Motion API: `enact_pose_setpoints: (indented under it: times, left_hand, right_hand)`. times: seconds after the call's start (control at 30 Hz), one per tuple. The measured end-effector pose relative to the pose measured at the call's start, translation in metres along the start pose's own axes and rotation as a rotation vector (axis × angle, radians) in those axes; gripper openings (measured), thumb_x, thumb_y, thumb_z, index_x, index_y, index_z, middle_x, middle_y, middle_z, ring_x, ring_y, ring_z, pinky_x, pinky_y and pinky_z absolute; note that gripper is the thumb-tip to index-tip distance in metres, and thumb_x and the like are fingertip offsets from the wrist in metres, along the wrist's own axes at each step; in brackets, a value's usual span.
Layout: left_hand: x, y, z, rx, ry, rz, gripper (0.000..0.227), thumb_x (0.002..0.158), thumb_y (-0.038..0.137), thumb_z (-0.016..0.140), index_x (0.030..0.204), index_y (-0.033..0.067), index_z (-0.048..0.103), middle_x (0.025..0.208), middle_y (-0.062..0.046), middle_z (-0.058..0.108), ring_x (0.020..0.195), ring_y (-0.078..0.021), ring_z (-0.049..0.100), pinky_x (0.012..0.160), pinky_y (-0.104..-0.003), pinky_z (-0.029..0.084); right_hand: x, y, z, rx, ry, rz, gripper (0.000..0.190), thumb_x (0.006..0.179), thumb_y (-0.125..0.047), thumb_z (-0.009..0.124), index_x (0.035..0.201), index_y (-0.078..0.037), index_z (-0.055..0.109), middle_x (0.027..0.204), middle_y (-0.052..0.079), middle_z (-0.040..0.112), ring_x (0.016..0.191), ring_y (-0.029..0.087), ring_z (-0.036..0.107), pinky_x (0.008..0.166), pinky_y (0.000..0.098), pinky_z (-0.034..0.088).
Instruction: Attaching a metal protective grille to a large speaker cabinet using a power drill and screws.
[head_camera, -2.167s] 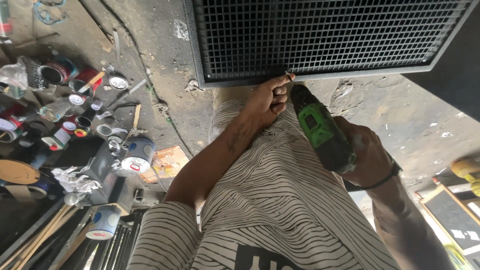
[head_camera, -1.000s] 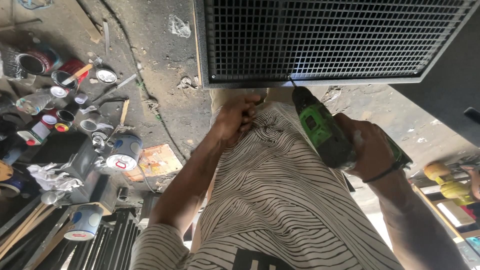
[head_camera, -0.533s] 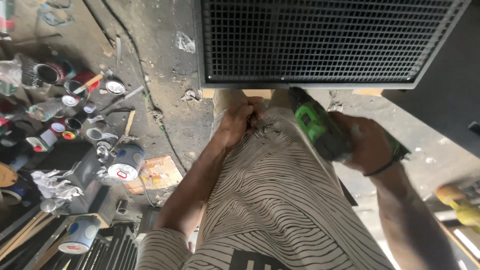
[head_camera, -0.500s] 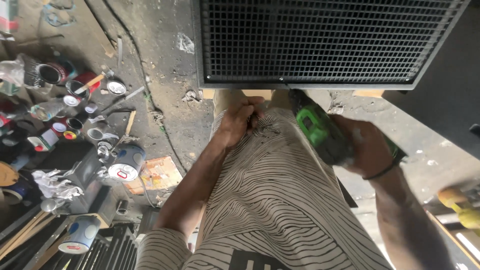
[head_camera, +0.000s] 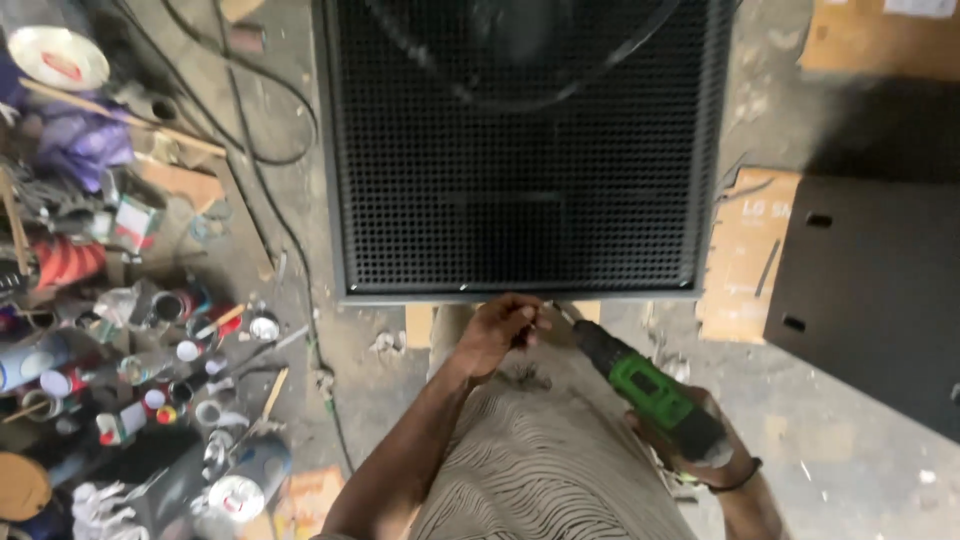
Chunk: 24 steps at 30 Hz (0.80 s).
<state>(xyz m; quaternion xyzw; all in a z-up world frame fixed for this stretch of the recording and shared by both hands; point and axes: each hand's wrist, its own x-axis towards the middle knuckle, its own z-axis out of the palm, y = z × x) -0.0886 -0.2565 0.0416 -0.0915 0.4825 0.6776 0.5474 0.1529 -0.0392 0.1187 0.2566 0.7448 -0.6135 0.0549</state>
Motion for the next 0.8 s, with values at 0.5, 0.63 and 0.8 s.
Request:
enact_pose_setpoints:
  times: [0.5, 0.63, 0.8]
  left_hand:
    - [0.015, 0.016, 0.038, -0.078, 0.053, 0.038, 0.013, 0.106, 0.005, 0.056, 0.112, -0.0048, 0.062, 0.094, -0.018, 0.076, 0.074, -0.0217, 0.074, 0.057, -0.026, 0.061]
    - [0.022, 0.016, 0.013, -0.057, 0.004, 0.094, 0.015, 0.110, 0.008, 0.047, 0.109, -0.0001, 0.060, 0.075, -0.010, 0.066, 0.058, -0.0169, 0.060, 0.051, -0.027, 0.049]
    - [0.021, 0.071, 0.013, 0.130, 0.150, 0.033, 0.030, 0.103, 0.022, 0.045, 0.105, 0.0069, 0.070, 0.066, 0.006, 0.042, 0.055, -0.0072, 0.035, 0.049, -0.024, 0.028]
  right_hand:
    - [0.030, 0.006, -0.040, 0.039, -0.005, 0.199, 0.024, 0.062, -0.005, 0.095, 0.083, -0.002, 0.085, 0.073, 0.012, 0.089, 0.067, 0.021, 0.084, 0.060, 0.0333, 0.069]
    - [0.033, 0.022, -0.023, 0.243, 0.004, 0.108, 0.030, 0.064, 0.007, 0.091, 0.092, 0.001, 0.082, 0.081, 0.015, 0.087, 0.076, 0.026, 0.084, 0.069, 0.0357, 0.071]
    - [0.033, 0.038, -0.008, 0.048, 0.111, 0.251, 0.038, 0.057, -0.002, 0.097, 0.093, 0.000, 0.085, 0.080, 0.015, 0.090, 0.075, 0.024, 0.086, 0.073, 0.0369, 0.070]
